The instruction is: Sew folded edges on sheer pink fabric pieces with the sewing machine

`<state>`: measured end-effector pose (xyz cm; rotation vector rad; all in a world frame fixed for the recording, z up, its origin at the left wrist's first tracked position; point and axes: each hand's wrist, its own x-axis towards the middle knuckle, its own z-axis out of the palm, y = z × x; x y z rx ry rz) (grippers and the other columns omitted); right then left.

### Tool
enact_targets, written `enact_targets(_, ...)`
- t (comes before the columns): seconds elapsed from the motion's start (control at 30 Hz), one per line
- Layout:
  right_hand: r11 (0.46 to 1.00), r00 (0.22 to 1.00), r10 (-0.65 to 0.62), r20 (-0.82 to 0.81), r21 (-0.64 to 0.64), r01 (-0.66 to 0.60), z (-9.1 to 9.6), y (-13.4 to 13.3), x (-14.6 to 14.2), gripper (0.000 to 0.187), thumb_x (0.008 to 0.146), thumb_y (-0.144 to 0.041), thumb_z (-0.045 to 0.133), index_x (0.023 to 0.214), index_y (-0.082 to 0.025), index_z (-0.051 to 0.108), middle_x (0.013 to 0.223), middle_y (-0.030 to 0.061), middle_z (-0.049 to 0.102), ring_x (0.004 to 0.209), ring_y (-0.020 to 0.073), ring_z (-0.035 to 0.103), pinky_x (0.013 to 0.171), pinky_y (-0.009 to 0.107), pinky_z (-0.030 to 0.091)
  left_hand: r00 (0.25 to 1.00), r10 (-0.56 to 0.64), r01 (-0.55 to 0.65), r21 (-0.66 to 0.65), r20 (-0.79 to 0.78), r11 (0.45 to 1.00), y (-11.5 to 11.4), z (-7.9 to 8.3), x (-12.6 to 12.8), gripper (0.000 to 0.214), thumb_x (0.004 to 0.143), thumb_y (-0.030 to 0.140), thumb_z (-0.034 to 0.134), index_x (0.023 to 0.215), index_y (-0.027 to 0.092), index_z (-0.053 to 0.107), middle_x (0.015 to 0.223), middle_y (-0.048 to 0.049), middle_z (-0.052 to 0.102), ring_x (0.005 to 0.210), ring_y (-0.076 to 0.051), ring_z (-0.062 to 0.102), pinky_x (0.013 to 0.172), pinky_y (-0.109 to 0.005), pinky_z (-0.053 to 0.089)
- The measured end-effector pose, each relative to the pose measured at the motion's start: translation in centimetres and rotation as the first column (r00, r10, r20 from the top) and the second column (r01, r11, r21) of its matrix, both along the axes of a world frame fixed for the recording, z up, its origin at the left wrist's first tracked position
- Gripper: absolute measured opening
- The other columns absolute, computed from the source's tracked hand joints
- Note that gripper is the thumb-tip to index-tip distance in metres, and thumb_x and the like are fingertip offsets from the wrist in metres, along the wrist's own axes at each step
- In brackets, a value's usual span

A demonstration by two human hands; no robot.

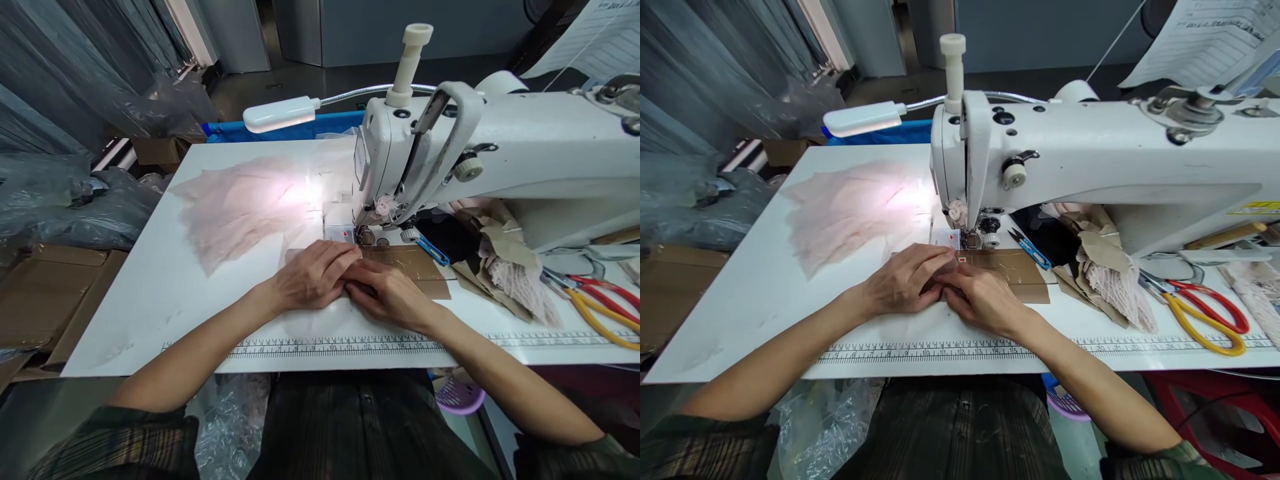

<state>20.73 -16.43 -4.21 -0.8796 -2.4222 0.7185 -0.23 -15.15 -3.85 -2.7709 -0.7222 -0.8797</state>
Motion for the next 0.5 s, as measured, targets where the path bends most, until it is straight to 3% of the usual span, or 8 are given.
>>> enact_targets(0.1,0.957,0.994,0.051,-0.095,-0.279,-0.076,0.6,0.9,1.5,0.03,0.093,-0.029,0.056,0.119,-0.019,0.064,0.101,0.006,0.069,0.082,0.0184,0.064,0.072,0.028,0.051,0.993,-0.058,0.04,-0.158,-0.107,0.987,0.4,-0.5,-0.5,0.022,0.09,0.023,0.056,0.109,0.011,0.059,0.103,-0.0125,0.067,0.09,-0.02,0.064,0.078,-0.035,0.055)
enact_targets(0.2,0.916,0.995,-0.062,-0.075,-0.401,0.027,1.0,2.5,3.2,0.031,0.093,-0.036,0.055,0.116,-0.018,0.067,0.089,0.0042,0.07,0.075,0.0188,0.064,0.064,0.027,0.052,0.988,-0.064,0.04,-0.167,-0.138,0.985,0.6,-0.6,-0.9,0.019,0.093,0.032,0.057,0.095,0.015,0.066,0.104,-0.0097,0.069,0.086,-0.019,0.065,0.075,-0.034,0.054)
enact_targets(0.33,0.947,0.988,-0.153,-0.008,-0.286,0.144,1.0,4.3,3.9,0.029,0.095,-0.035,0.052,0.111,-0.019,0.07,0.083,0.0033,0.069,0.068,0.0182,0.062,0.058,0.026,0.05,0.988,-0.042,0.027,-0.101,-0.152,0.995,0.3,0.0,-0.8,0.017,0.094,0.023,0.056,0.085,0.016,0.068,0.105,-0.0074,0.069,0.086,-0.018,0.065,0.077,-0.035,0.054)
enact_targets(0.5,1.0,0.993,-0.019,0.113,0.021,0.017,0.6,4.4,2.2,0.033,0.095,-0.026,0.049,0.123,-0.021,0.064,0.097,0.0075,0.065,0.077,0.0188,0.062,0.065,0.027,0.05,0.979,-0.044,0.029,-0.077,-0.2,0.997,-0.2,0.9,-0.5,0.018,0.094,0.017,0.052,0.087,0.015,0.068,0.101,-0.007,0.07,0.087,-0.018,0.065,0.077,-0.033,0.055)
